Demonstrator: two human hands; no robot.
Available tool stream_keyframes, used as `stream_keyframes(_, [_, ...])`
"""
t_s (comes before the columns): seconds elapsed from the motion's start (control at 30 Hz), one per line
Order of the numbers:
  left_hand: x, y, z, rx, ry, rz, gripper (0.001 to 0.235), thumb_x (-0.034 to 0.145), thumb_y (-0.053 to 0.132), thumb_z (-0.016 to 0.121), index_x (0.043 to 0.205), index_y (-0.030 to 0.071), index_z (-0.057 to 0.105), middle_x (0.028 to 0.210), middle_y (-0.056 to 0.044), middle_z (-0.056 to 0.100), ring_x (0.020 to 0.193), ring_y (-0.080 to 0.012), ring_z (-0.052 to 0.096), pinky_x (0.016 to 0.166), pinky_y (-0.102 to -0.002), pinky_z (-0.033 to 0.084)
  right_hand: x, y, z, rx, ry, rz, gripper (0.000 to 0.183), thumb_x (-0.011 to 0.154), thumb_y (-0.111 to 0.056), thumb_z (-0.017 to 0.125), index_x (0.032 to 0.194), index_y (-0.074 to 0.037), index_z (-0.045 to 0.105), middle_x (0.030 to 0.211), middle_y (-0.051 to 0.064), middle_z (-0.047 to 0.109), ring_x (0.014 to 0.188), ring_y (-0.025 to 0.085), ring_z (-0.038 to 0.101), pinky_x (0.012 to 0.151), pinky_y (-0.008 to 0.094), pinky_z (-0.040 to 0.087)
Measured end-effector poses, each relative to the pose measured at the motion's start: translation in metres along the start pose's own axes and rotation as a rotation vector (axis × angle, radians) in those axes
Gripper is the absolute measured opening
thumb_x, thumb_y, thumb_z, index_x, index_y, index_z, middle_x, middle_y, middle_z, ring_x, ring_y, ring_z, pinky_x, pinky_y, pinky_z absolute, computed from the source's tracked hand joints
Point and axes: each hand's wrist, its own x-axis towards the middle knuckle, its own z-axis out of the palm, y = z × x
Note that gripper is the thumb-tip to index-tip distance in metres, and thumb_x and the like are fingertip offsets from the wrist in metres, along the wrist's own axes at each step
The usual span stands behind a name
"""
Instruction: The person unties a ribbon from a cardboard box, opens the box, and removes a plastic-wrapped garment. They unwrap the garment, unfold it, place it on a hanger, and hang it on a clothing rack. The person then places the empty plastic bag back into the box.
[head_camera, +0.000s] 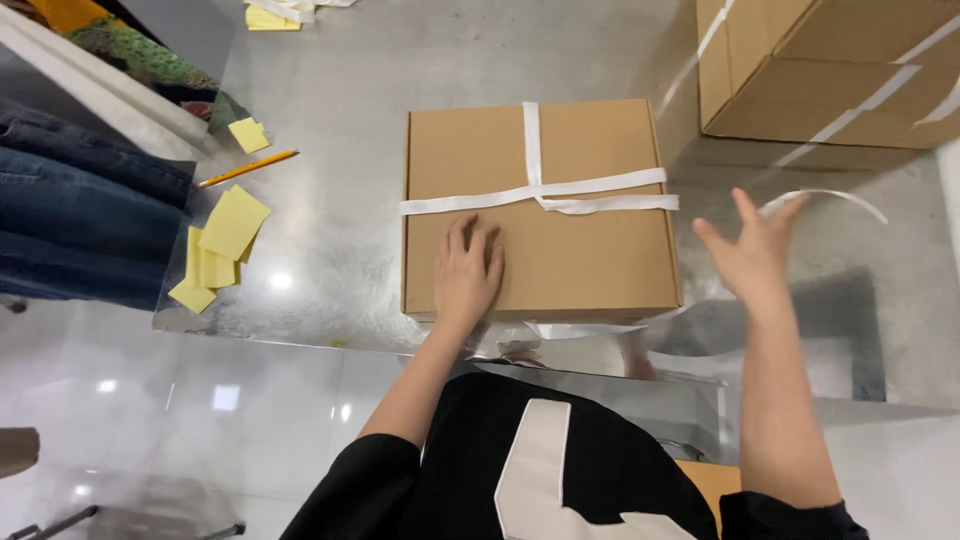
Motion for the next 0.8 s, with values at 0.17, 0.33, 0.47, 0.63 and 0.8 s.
stream_keyframes(0.17, [-0.001,-0.008,-0.002,0.023,-0.162,-0.104,0.036,0.101,0.025,0.069,0.136,0.019,0.067,0.151,-0.013,0.05,0.148,-0.036,0.048,0.118,-0.051,0.045,0.007,-0.115,0.086,-0.103,0.076,-0.289,0.06,0.103,-0.038,0.075,0.153,-0.006,0.062,0.162,0.031,0.023,0.149,0.055,0.024,0.116,0.073,0.025])
stream_keyframes(0.33, [0.001,-0.012,-0.007,-0.036,-0.188,-0.204,0.031,0.103,0.026,0.067,0.133,0.023,0.069,0.152,-0.005,0.053,0.15,-0.0283,0.047,0.12,-0.046,0.043,0.072,-0.155,0.189,-0.235,-0.056,-0.269,0.065,0.091,-0.053,0.078,0.134,-0.006,0.065,0.143,0.018,0.051,0.137,0.041,0.044,0.103,0.066,0.039])
stream_keyframes(0.47, [-0.003,-0.022,-0.002,-0.06,-0.134,-0.146,0.029,0.1,0.024,0.069,0.129,0.023,0.071,0.148,-0.006,0.056,0.148,-0.0285,0.049,0.12,-0.045,0.043,0.112,-0.168,0.244,-0.35,-0.132,-0.325,0.037,0.092,-0.04,0.075,0.11,-0.007,0.073,0.12,0.021,0.064,0.121,0.044,0.06,0.094,0.063,0.045])
stream_keyframes(0.63, [-0.011,-0.025,-0.002,-0.069,-0.126,-0.139,0.028,0.099,0.024,0.069,0.127,0.023,0.071,0.147,-0.003,0.056,0.147,-0.0258,0.05,0.12,-0.043,0.044,0.057,-0.286,0.178,-0.242,-0.557,-0.541,0.029,0.091,-0.028,0.069,0.107,-0.007,0.081,0.105,0.021,0.08,0.107,0.042,0.075,0.088,0.055,0.057])
stream_keyframes(0.8, [-0.009,-0.013,-0.027,-0.168,-0.166,-0.193,0.023,0.102,0.02,0.066,0.124,0.018,0.073,0.147,-0.007,0.058,0.145,-0.0302,0.052,0.121,-0.048,0.042,0.039,-0.397,0.118,0.561,-0.789,-0.913,0.072,0.108,-0.006,0.069,0.164,0.005,0.026,0.162,0.039,0.039,0.15,0.051,0.039,0.123,0.059,0.036])
